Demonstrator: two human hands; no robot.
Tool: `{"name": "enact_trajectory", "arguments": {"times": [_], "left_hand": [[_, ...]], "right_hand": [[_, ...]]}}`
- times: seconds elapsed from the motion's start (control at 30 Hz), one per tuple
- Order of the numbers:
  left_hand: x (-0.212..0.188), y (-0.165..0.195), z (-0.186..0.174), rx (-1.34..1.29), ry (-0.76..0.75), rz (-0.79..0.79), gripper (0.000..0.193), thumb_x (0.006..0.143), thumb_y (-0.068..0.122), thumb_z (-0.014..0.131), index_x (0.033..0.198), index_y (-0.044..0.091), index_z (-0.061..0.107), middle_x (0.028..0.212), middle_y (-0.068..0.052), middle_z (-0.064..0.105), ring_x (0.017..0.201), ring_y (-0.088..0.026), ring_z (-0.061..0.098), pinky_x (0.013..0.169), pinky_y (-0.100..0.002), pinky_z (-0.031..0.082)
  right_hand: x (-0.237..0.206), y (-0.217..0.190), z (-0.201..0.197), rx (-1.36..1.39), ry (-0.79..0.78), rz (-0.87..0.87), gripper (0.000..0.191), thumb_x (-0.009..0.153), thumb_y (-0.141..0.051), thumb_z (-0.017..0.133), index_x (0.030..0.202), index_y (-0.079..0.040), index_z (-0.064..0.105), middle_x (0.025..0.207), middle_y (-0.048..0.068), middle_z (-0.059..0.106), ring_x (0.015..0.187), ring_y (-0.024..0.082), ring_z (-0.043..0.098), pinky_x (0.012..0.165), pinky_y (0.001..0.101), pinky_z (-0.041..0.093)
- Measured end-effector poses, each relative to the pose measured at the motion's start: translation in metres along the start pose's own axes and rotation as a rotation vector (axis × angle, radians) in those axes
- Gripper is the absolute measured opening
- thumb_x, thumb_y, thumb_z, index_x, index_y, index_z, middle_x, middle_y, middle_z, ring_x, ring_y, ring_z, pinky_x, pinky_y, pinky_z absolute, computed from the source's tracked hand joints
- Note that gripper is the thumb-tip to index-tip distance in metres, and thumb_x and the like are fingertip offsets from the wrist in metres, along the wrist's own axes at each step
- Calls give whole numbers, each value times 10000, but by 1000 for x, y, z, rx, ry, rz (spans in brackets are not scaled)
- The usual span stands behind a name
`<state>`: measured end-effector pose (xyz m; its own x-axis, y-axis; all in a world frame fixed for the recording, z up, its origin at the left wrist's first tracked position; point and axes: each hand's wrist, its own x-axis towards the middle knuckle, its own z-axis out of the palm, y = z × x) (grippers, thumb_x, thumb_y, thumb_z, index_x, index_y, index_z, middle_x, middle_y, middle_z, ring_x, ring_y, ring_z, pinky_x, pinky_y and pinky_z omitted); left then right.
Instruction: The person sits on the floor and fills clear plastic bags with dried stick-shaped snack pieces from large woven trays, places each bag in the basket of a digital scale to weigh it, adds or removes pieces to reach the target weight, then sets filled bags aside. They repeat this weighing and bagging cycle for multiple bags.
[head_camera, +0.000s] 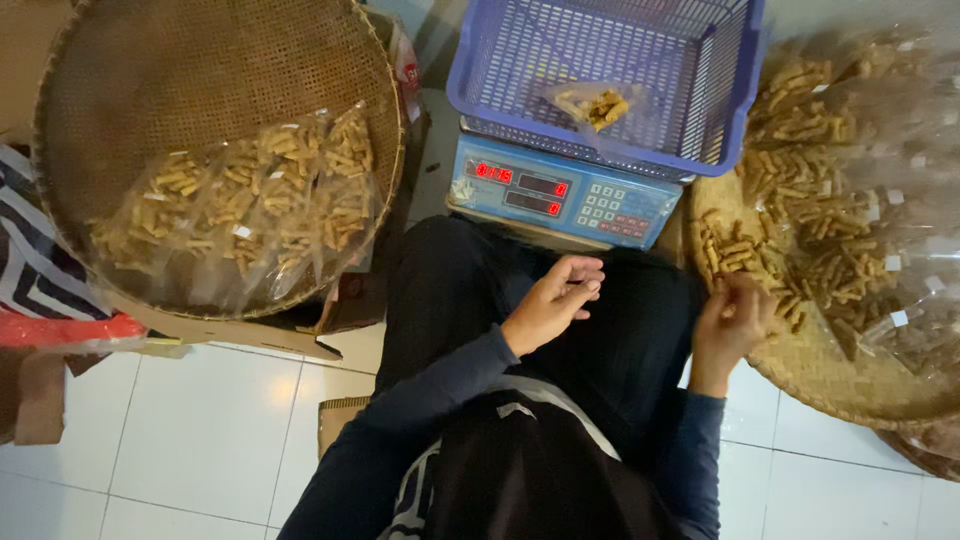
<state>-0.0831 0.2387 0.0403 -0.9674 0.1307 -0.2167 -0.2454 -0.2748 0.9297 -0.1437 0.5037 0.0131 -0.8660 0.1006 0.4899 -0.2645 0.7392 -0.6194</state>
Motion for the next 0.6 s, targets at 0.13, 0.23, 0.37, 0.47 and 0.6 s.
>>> {"name": "enact_trajectory", "arguments": {"times": [0.13, 0.23, 0.37, 0.47, 0.6], "left_hand": [[9, 45, 12, 312, 259, 225, 573, 984, 322, 665, 1454, 47, 486, 1256, -118, 604, 905, -185, 655, 777, -346, 575], [39, 92, -3, 771, 601, 694, 796, 954, 380, 781, 1534, 2, 389, 1329, -151, 510, 1127, -306, 590, 901, -412, 569], [98, 143, -28, 981, 698, 675, 809, 882, 504, 718, 1456, 31, 400, 1260, -196, 514, 1059, -409, 628, 828, -506, 560], [131, 159, -38, 1097, 611, 388, 404, 944, 401, 618, 1262, 153, 602, 1220, -185, 621, 970, -414, 702, 811, -534, 568], [155, 169, -63, 971, 603, 454, 227, 1062, 302, 507, 1097, 133, 656, 966, -170, 719, 916, -456, 689, 803, -589, 518]], "right_hand": [[-2, -47, 7, 112, 24, -141, 86, 1053, 44, 668, 1131, 8, 680, 1185, 181, 662, 1112, 332, 650, 934, 382, 555], [-5, -75, 12, 57, 35, -267, 100, 1020, 48, 693, 1108, 2, 679, 1178, 168, 674, 1125, 342, 667, 1007, 427, 549], [-11, -97, 21, 106, -17, -294, 133, 1000, 48, 707, 1118, -11, 695, 1188, 182, 661, 1119, 350, 664, 980, 425, 559], [-12, -101, 28, 79, -33, -316, 138, 1001, 45, 720, 1122, -20, 705, 1182, 182, 657, 1118, 351, 664, 980, 432, 560], [-17, -97, 34, 60, -48, -293, 130, 1027, 36, 722, 1141, -26, 709, 1194, 182, 659, 1116, 348, 661, 970, 428, 561]]}}
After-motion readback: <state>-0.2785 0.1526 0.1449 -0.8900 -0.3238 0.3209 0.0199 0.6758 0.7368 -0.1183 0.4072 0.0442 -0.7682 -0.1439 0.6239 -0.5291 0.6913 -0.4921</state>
